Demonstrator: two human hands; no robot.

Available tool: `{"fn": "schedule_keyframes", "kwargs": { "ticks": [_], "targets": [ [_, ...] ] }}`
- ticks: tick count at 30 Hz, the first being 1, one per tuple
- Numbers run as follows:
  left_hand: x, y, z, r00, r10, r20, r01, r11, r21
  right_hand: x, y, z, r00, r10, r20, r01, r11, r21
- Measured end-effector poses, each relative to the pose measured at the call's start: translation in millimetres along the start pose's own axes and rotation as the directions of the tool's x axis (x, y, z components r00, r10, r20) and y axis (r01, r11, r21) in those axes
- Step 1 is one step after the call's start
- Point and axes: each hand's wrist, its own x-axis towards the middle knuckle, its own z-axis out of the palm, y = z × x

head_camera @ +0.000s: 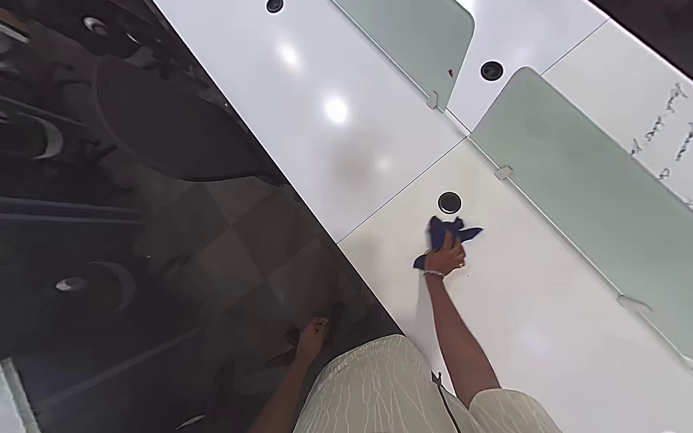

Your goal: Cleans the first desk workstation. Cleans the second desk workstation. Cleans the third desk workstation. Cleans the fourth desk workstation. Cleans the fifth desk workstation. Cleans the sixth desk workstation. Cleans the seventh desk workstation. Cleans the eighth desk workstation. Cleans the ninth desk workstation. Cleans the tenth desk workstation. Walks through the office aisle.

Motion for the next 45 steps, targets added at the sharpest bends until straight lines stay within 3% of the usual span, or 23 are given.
{"fn": "schedule_keyframes", "kwargs": {
  "ticks": [2,4,6,8,9,10,12,14,16,18,21,23,25,27,29,31,34,36,38,41,43,45],
  "targets": [
    [0,9,9,1.000,0.012,0.010,-0.012,1.000,-0.010,-53,-18,8,0.943,-0.246,0.224,0.241,0.969,0.050],
    [0,17,19,0.999,0.024,0.045,-0.025,0.999,0.022,-95,-28,19,0.772,-0.498,0.395,0.490,0.862,0.128],
    [2,24,24,0.996,0.037,0.079,-0.042,0.997,0.064,-113,-29,30,0.582,-0.674,0.455,0.674,0.713,0.195],
    [2,30,21,0.995,0.047,0.088,-0.056,0.993,0.106,-103,-22,26,0.498,-0.743,0.446,0.735,0.635,0.237],
    [2,32,21,0.994,0.046,0.096,-0.057,0.991,0.119,-89,-12,19,0.523,-0.742,0.420,0.728,0.645,0.233],
    [3,33,21,0.994,0.048,0.100,-0.061,0.990,0.130,-74,0,9,0.596,-0.702,0.390,0.684,0.698,0.212],
    [12,31,18,0.993,0.055,0.106,-0.070,0.987,0.147,-43,28,-10,0.790,-0.539,0.292,0.533,0.839,0.109],
    [15,22,16,0.993,0.055,0.109,-0.072,0.985,0.155,-33,53,-22,0.927,-0.327,0.181,0.330,0.944,0.018],
    [16,17,12,0.989,0.065,0.136,-0.087,0.983,0.163,-53,60,-26,0.980,-0.145,0.138,0.147,0.989,-0.007],
    [16,17,9,0.984,0.092,0.153,-0.122,0.973,0.195,-100,59,-22,0.973,-0.129,0.191,0.128,0.992,0.018],
    [22,19,8,0.970,0.137,0.199,-0.189,0.943,0.275,-182,79,-14,0.875,-0.343,0.342,0.352,0.935,0.039],
    [33,22,5,0.959,0.155,0.237,-0.224,0.928,0.299,-213,108,-19,0.853,-0.391,0.346,0.406,0.913,0.031],
    [38,27,0,0.943,0.171,0.286,-0.258,0.918,0.302,-233,143,-39,0.912,-0.259,0.319,0.277,0.961,-0.011],
    [47,29,-4,0.917,0.206,0.343,-0.318,0.895,0.313,-252,179,-55,0.975,-0.017,0.222,0.034,0.997,-0.075],
    [53,32,-11,0.890,0.241,0.388,-0.382,0.858,0.344,-274,198,-60,0.966,0.230,0.115,-0.222,0.972,-0.083],
    [55,29,-19,0.870,0.243,0.429,-0.418,0.824,0.383,-303,194,-60,0.923,0.375,0.088,-0.370,0.926,-0.070],
    [67,13,-29,0.842,0.261,0.473,-0.474,0.775,0.417,-334,171,-59,0.905,0.318,0.283,-0.318,0.947,-0.047],
    [71,8,-36,0.823,0.235,0.517,-0.510,0.706,0.491,-348,162,-60,0.839,0.184,0.512,-0.199,0.980,-0.026],
    [76,6,-33,0.808,0.199,0.555,-0.539,0.631,0.558,-367,165,-60,0.786,0.112,0.607,-0.183,0.981,0.056],
    [84,11,-24,0.785,0.140,0.604,-0.576,0.526,0.626,-425,181,-59,0.799,0.307,0.518,-0.506,0.809,0.300],
    [80,21,-11,0.763,0.126,0.634,-0.616,0.436,0.656,-473,198,-62,0.743,0.491,0.456,-0.670,0.549,0.500],
    [74,34,8,0.721,0.122,0.682,-0.676,0.339,0.655,-522,212,-73,0.638,0.636,0.433,-0.704,0.255,0.662]
  ]
}}
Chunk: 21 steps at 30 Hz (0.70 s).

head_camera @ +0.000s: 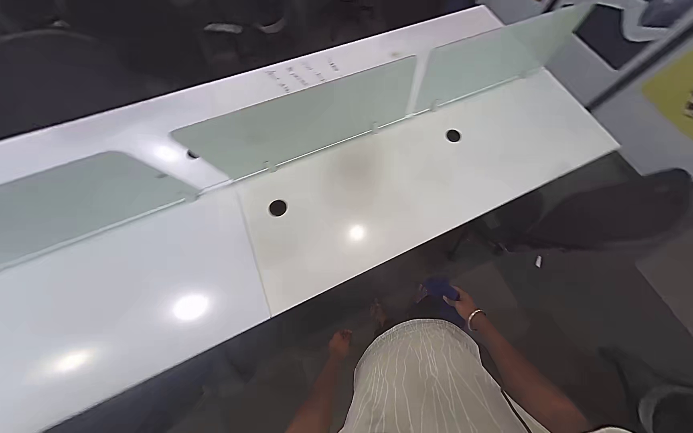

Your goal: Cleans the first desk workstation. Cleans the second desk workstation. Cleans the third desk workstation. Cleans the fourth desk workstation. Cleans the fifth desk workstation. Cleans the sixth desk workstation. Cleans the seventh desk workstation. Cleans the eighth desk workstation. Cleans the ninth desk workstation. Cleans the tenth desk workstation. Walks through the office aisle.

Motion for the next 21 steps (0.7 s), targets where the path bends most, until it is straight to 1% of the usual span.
{"fn": "schedule_keyframes", "kwargs": {
  "ticks": [2,4,6,8,10,12,13,15,17,19,21],
  "targets": [
    [13,25,-2,0.997,0.068,0.025,-0.070,0.994,0.079,-28,28,-31,0.986,0.104,-0.127,-0.065,0.958,0.278],
    [24,54,0,0.991,0.126,0.055,-0.132,0.983,0.128,-57,52,-59,0.954,0.174,-0.245,-0.030,0.866,0.498],
    [35,85,9,0.984,0.153,0.094,-0.168,0.970,0.175,-84,74,-80,0.899,0.236,-0.369,0.101,0.708,0.699],
    [43,123,20,0.974,0.182,0.135,-0.210,0.947,0.241,-110,85,-99,0.835,0.317,-0.449,0.252,0.506,0.825],
    [43,168,41,0.958,0.222,0.180,-0.269,0.912,0.308,-131,89,-119,0.751,0.385,-0.536,0.423,0.343,0.839],
    [39,217,68,0.938,0.272,0.215,-0.334,0.875,0.351,-142,97,-143,0.685,0.398,-0.611,0.559,0.251,0.790],
    [34,241,84,0.927,0.297,0.230,-0.364,0.861,0.356,-143,103,-158,0.666,0.382,-0.641,0.614,0.207,0.762],
    [23,289,125,0.900,0.339,0.272,-0.423,0.830,0.364,-140,116,-193,0.650,0.336,-0.682,0.690,0.115,0.715],
    [12,335,174,0.866,0.365,0.342,-0.486,0.776,0.402,-133,132,-234,0.641,0.281,-0.714,0.740,0.020,0.672],
    [3,382,230,0.826,0.375,0.421,-0.545,0.721,0.428,-123,152,-279,0.631,0.201,-0.749,0.773,-0.083,0.629],
    [-9,426,290,0.790,0.362,0.494,-0.595,0.647,0.478,-121,173,-323,0.619,0.164,-0.768,0.785,-0.165,0.598]
  ]
}}
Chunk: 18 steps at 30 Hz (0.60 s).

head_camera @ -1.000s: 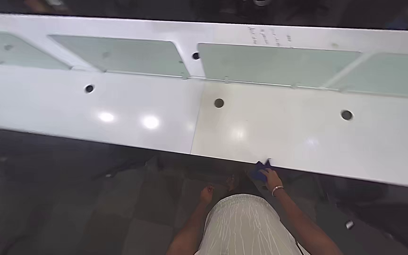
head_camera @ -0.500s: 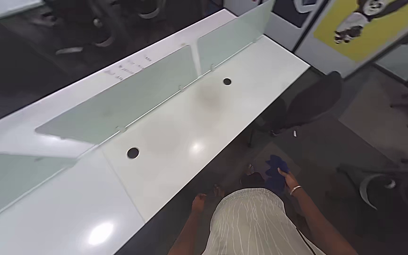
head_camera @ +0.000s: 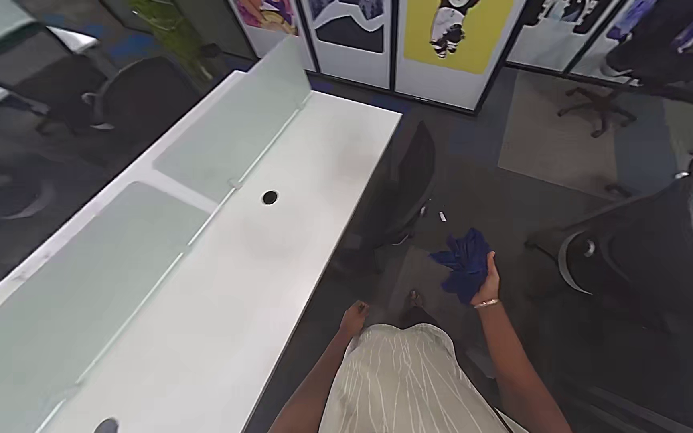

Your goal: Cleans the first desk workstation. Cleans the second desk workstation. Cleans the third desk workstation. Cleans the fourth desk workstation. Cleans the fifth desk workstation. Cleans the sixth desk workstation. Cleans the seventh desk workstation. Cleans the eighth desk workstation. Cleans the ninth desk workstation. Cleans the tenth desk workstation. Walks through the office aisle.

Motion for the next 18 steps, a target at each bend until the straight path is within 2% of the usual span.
{"fn": "schedule_keyframes", "kwargs": {
  "ticks": [3,6,9,12,13,15,18],
  "targets": [
    [45,107,25,0.993,0.069,0.093,-0.082,0.986,0.148,52,-47,-12,0.996,0.003,0.084,-0.010,0.997,0.079],
    [82,212,50,0.968,0.152,0.198,-0.195,0.955,0.222,96,-89,-16,0.982,-0.001,0.191,-0.024,0.991,0.130],
    [114,304,83,0.917,0.200,0.345,-0.289,0.930,0.229,133,-122,-19,0.976,-0.015,0.219,-0.027,0.981,0.190],
    [159,368,120,0.834,0.297,0.464,-0.438,0.869,0.231,169,-150,-19,0.978,-0.052,0.202,0.006,0.974,0.225],
    [172,388,132,0.803,0.294,0.519,-0.488,0.824,0.288,180,-157,-21,0.982,-0.065,0.177,0.025,0.975,0.222],
    [186,449,145,0.750,0.190,0.634,-0.538,0.734,0.416,206,-173,-24,0.990,-0.089,0.111,0.068,0.981,0.180],
    [229,521,169,0.669,0.118,0.734,-0.586,0.691,0.423,262,-200,-36,0.995,-0.087,0.044,0.083,0.993,0.085]
  ]
}}
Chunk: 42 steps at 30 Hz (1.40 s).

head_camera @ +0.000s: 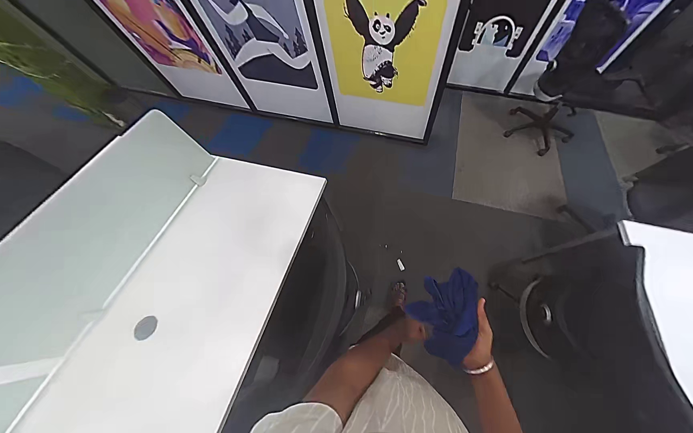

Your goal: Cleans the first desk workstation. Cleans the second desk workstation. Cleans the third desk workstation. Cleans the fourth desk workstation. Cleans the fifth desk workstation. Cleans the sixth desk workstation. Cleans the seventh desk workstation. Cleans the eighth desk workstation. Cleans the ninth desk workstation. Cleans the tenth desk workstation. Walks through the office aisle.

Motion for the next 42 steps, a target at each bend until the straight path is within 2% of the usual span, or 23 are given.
{"fn": "schedule_keyframes", "kwargs": {
  "ticks": [3,5,9,12,13,15,17,19,22,25,29,32,34,36,39,40,42],
  "targets": [
    [90,-21,-52,0.996,0.083,-0.031,-0.083,0.997,0.001,81,-24,-12,0.999,-0.023,-0.045,0.018,0.994,-0.111],
    [131,-32,-109,0.996,0.073,-0.057,-0.071,0.997,0.039,144,-43,-12,0.993,-0.066,-0.100,0.046,0.980,-0.195],
    [128,-15,-212,0.986,-0.053,-0.159,0.043,0.997,-0.064,252,-84,1,0.991,-0.089,-0.095,0.057,0.952,-0.301],
    [118,-19,-285,0.983,-0.133,-0.126,0.109,0.977,-0.182,335,-94,18,0.995,-0.075,-0.064,0.051,0.947,-0.318],
    [122,-28,-308,0.979,-0.166,-0.119,0.134,0.962,-0.237,365,-94,23,0.996,-0.060,-0.060,0.037,0.942,-0.334],
    [130,-52,-346,0.953,-0.231,-0.197,0.156,0.929,-0.336,424,-89,31,0.999,-0.011,-0.050,-0.008,0.931,-0.366],
    [139,-82,-383,0.900,-0.328,-0.287,0.203,0.898,-0.391,488,-78,35,0.998,0.057,-0.009,-0.056,0.918,-0.392],
    [140,-109,-426,0.853,-0.415,-0.318,0.226,0.841,-0.491,553,-66,44,0.991,0.128,0.030,-0.105,0.905,-0.411],
    [147,-157,-480,0.780,-0.512,-0.360,0.199,0.749,-0.632,659,-49,69,0.967,0.232,0.103,-0.171,0.895,-0.412],
    [135,-197,-529,0.654,-0.666,-0.359,0.221,0.622,-0.751,772,-31,118,0.927,0.334,0.173,-0.223,0.858,-0.463],
    [102,-218,-583,0.527,-0.813,-0.248,0.233,0.419,-0.878,901,-6,215,0.854,0.408,0.323,-0.213,0.840,-0.499],
    [81,-224,-620,0.415,-0.889,-0.195,0.053,0.238,-0.970,971,20,305,0.806,0.422,0.415,-0.170,0.837,-0.520],
    [82,-243,-634,0.371,-0.916,-0.153,-0.075,0.135,-0.988,1012,48,352,0.776,0.429,0.463,-0.163,0.845,-0.509],
    [90,-281,-645,0.363,-0.927,-0.094,-0.124,0.052,-0.991,1052,85,393,0.758,0.443,0.478,-0.174,0.844,-0.507],
    [78,-320,-674,0.438,-0.898,0.035,-0.117,-0.095,-0.989,1101,152,454,0.717,0.473,0.512,-0.184,0.837,-0.516],
    [65,-326,-691,0.452,-0.891,0.047,-0.117,-0.111,-0.987,1114,173,477,0.708,0.484,0.514,-0.177,0.827,-0.534],
    [35,-342,-742,0.426,-0.904,0.042,-0.133,-0.108,-0.985,1142,214,523,0.691,0.508,0.514,-0.161,0.802,-0.575]
  ]
}}
